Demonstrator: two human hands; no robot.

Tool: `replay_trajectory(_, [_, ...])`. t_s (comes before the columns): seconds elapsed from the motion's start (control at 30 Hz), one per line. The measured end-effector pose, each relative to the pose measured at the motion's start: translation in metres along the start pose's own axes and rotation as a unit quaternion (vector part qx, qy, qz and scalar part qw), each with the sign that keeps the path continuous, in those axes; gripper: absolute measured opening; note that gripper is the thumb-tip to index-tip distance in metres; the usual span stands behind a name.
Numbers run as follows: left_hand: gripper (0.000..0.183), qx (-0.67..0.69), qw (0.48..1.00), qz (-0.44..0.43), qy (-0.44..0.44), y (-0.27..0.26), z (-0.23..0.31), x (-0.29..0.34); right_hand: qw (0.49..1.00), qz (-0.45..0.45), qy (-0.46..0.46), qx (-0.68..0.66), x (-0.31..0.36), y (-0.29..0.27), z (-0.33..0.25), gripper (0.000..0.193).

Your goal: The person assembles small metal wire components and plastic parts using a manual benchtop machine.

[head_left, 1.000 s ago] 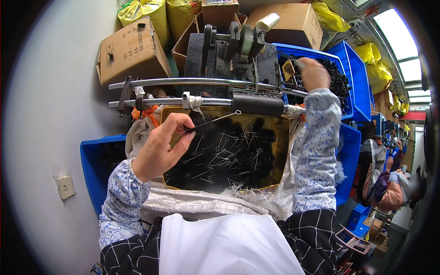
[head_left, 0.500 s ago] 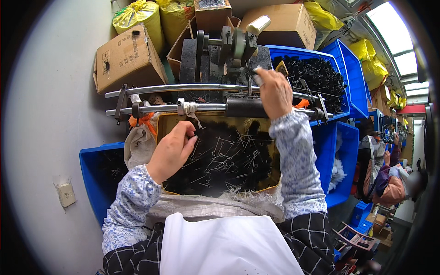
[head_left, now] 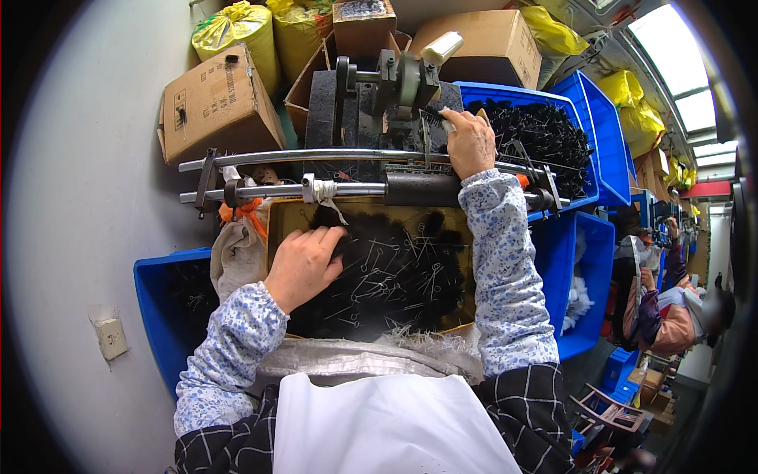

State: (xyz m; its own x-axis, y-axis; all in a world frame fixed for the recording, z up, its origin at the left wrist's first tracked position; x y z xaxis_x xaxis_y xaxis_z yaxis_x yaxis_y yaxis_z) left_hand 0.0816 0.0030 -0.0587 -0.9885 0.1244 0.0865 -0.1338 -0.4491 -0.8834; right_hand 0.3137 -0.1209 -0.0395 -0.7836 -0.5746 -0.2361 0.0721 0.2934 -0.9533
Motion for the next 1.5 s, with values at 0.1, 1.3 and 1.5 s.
replay_trajectory(0.1, [0.036,0.06,0.996,0.058,0.003,-0.025,0.005,0.009,1.0,-0.001,0.013,-0.012,0.0,0.001,0.001,0.026])
replay_trajectory(1.3, [0.024,0.136,0.966,0.215,0.05,-0.102,0.007,0.033,0.993,-0.037,0.061,0.091,0.003,0.0,-0.022,0.026])
replay_trajectory(1.5, [0.019,0.254,0.935,0.247,0.032,-0.1,-0.008,0.03,0.987,-0.118,0.098,-0.042,-0.004,0.0,0.024,0.029])
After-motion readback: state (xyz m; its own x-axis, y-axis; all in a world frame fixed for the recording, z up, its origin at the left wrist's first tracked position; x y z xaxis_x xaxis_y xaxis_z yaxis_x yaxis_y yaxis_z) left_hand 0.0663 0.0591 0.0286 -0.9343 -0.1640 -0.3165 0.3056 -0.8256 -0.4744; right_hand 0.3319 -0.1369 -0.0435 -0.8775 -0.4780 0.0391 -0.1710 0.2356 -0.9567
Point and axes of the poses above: each hand's wrist, its own x-axis away from the middle knuckle, its own y-axis out of the palm, z = x × y, the point moved 8 cm from there along -x, towards the middle knuckle, and after that the axes turned 5 degrees about -z, right-handed, at the moved point
